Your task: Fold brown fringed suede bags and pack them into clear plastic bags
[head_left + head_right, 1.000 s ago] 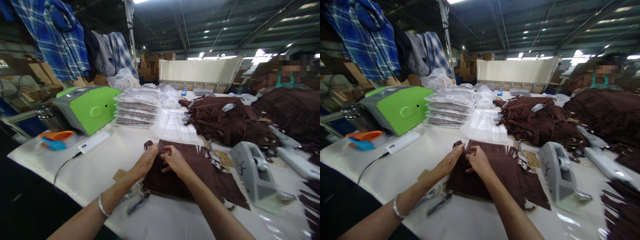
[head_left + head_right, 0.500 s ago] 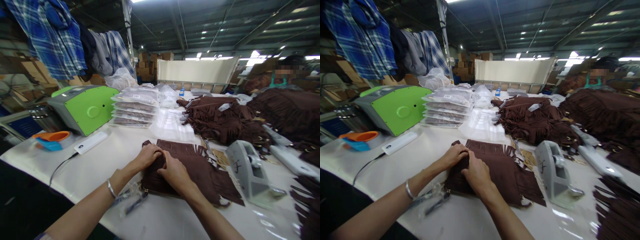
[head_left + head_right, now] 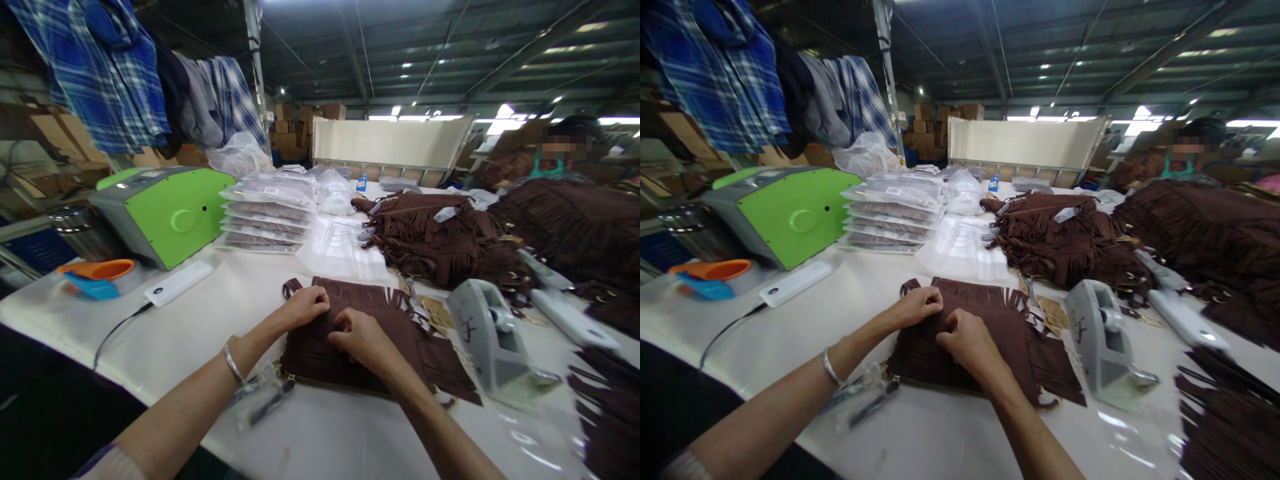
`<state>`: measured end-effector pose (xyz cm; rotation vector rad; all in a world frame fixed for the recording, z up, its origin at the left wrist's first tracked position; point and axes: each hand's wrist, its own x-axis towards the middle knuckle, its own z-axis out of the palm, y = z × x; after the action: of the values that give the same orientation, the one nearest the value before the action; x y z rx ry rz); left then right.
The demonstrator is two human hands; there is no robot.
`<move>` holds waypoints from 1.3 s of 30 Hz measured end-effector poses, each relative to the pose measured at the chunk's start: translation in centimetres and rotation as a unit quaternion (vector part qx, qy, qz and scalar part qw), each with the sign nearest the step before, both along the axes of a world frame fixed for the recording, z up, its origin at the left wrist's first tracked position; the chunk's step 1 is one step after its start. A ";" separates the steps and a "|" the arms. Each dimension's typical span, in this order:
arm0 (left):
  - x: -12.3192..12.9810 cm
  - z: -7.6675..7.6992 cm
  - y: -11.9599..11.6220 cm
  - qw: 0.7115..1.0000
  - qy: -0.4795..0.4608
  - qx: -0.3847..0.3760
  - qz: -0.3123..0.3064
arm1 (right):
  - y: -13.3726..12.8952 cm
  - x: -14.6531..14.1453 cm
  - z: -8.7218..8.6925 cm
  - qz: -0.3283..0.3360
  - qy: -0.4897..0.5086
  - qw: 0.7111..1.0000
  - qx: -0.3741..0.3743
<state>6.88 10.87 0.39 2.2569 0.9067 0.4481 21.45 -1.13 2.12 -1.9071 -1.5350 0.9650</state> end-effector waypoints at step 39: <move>-1.7 0.6 0.3 0.979 -0.169 -0.110 0.044 | 2.1 -4.5 1.2 -0.046 0.107 0.993 -0.008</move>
<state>5.15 11.14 1.02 1.8735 0.8343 0.7095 16.95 0.94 3.29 -1.8029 -1.3093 1.1026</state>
